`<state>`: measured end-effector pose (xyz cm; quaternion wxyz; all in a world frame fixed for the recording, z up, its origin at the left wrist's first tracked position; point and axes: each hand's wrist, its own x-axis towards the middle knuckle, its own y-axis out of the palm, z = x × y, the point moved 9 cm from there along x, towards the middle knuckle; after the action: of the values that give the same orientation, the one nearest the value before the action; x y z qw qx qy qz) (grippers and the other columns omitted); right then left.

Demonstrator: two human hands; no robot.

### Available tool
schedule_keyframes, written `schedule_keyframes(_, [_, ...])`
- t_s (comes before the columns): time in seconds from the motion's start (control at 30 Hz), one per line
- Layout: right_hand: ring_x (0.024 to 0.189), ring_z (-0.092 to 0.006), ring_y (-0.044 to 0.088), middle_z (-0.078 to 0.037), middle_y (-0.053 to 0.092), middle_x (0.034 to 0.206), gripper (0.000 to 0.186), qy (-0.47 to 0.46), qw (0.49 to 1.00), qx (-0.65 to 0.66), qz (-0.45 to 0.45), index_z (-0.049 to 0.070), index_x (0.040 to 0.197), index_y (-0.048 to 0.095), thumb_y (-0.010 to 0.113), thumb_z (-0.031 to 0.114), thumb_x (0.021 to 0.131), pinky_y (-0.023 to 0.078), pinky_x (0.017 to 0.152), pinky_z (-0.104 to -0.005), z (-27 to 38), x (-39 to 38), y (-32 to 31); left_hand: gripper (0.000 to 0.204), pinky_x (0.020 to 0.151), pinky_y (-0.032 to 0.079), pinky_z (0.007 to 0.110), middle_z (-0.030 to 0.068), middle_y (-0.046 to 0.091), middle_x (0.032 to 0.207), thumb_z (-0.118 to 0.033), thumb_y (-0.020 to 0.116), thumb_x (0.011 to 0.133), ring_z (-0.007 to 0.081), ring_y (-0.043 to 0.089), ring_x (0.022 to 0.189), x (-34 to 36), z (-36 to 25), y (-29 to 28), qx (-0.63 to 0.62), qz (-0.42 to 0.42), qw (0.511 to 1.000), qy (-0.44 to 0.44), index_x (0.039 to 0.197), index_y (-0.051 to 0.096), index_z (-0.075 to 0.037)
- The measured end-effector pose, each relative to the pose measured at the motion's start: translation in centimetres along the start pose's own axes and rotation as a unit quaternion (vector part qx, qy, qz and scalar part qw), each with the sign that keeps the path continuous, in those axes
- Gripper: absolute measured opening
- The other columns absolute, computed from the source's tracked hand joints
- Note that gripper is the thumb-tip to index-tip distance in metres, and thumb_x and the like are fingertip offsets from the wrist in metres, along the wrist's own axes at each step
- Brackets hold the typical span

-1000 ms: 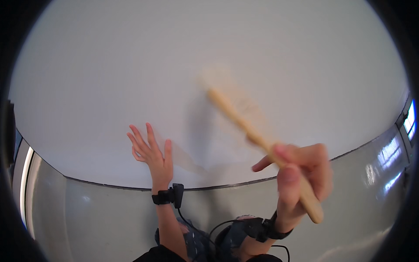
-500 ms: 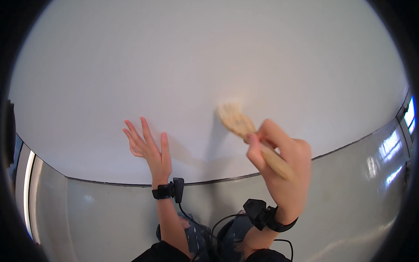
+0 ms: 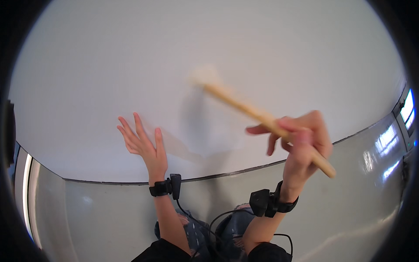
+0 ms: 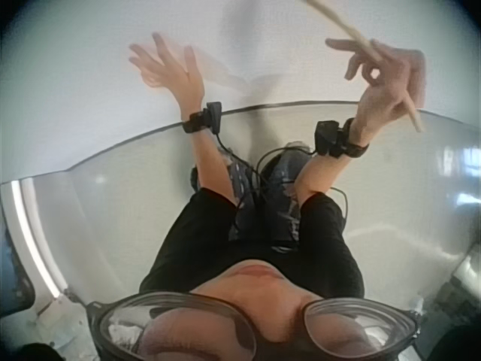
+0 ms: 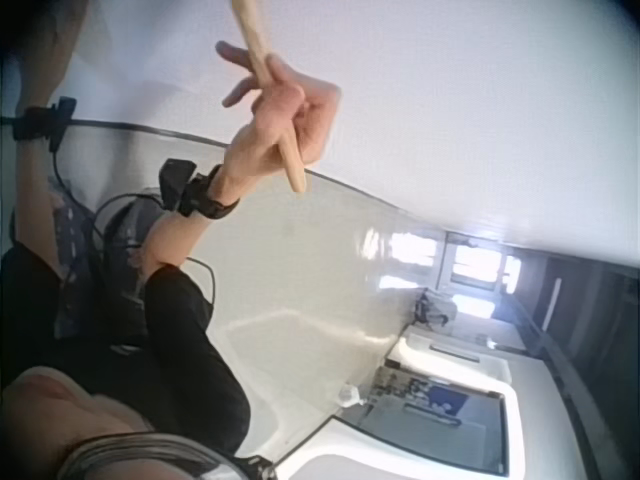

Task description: The person uses a wooden-handled brush to sweep across a large white curved surface.

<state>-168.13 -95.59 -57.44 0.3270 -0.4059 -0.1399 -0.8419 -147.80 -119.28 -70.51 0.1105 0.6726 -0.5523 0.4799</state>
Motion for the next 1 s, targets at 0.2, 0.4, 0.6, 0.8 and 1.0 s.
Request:
schedule_keyframes(0.2, [0.058, -0.0131, 0.059, -0.022, 0.073, 0.09, 0.02, -0.204, 0.95, -0.172, -0.163, 0.002, 0.103, 0.056, 0.049, 0.021, 0.103, 0.031, 0.043, -0.0174, 2.6, -0.3, -2.0, 0.064, 0.117, 0.001, 0.063, 0.0156, 0.005, 0.171, -0.036, 0.053, 0.102, 0.0388, -0.001, 0.156, -0.1, -0.3, 0.1, -0.009, -0.002, 1.0, -0.002, 0.16, 0.032, -0.019])
schedule_keyframes(0.4, [0.053, -0.0102, 0.055, -0.009, 0.07, 0.069, 0.016, 0.017, 0.97, -0.241, -0.011, -0.003, 0.076, 0.056, 0.062, 0.005, 0.088, 0.041, 0.052, -0.0229, 0.0, 0.3, -0.3, 0.067, 0.118, 0.0, 0.061, 0.0128, 0.001, 0.171, -0.038, 0.051, 0.103, 0.0382, -0.001, 0.156, 0.1, 0.2, -0.2, 0.018, 0.007, 1.0, -0.002, 0.162, 0.026, -0.017])
schedule_keyframes(0.6, [0.044, -0.0172, 0.055, -0.006, 0.066, 0.058, 0.024, 0.161, 0.917, -0.315, 0.186, 0.003, 0.076, 0.056, 0.063, 0.018, 0.093, 0.041, 0.047, -0.0275, -6.6, -0.7, 3.2, 0.065, 0.117, 0.0, 0.062, 0.0151, 0.003, 0.171, -0.036, 0.053, 0.102, 0.0393, -0.001, 0.156, 0.2, -0.1, 0.1, 0.0, -0.001, 1.0, 0.0, 0.16, 0.031, -0.018])
schedule_keyframes(0.8, [0.046, -0.0126, 0.06, -0.008, 0.07, 0.063, 0.028, 0.189, 0.927, -0.236, 0.222, 0.002, 0.073, 0.056, 0.06, 0.019, 0.096, 0.044, 0.046, -0.0266, -5.5, -1.1, 4.0, 0.063, 0.117, 0.001, 0.061, 0.0199, 0.005, 0.169, -0.033, 0.056, 0.1, 0.0406, 0.001, 0.156, 0.5, 0.2, -1.4, -0.02, -0.031, 0.999, 0.001, 0.158, 0.036, -0.017])
schedule_keyframes(1.0, [0.056, -0.014, 0.065, -0.02, 0.071, 0.077, 0.022, -0.083, 0.992, -0.081, -0.047, 0.0, 0.087, 0.06, 0.054, 0.016, 0.1, 0.04, 0.041, -0.0243, 1.6, -0.2, -2.4, 0.065, 0.117, 0.0, 0.061, 0.0215, 0.005, 0.169, -0.032, 0.058, 0.098, 0.0406, 0.001, 0.156, 0.4, -0.3, -0.9, -0.034, -0.037, 0.999, 0.011, 0.158, 0.036, -0.016])
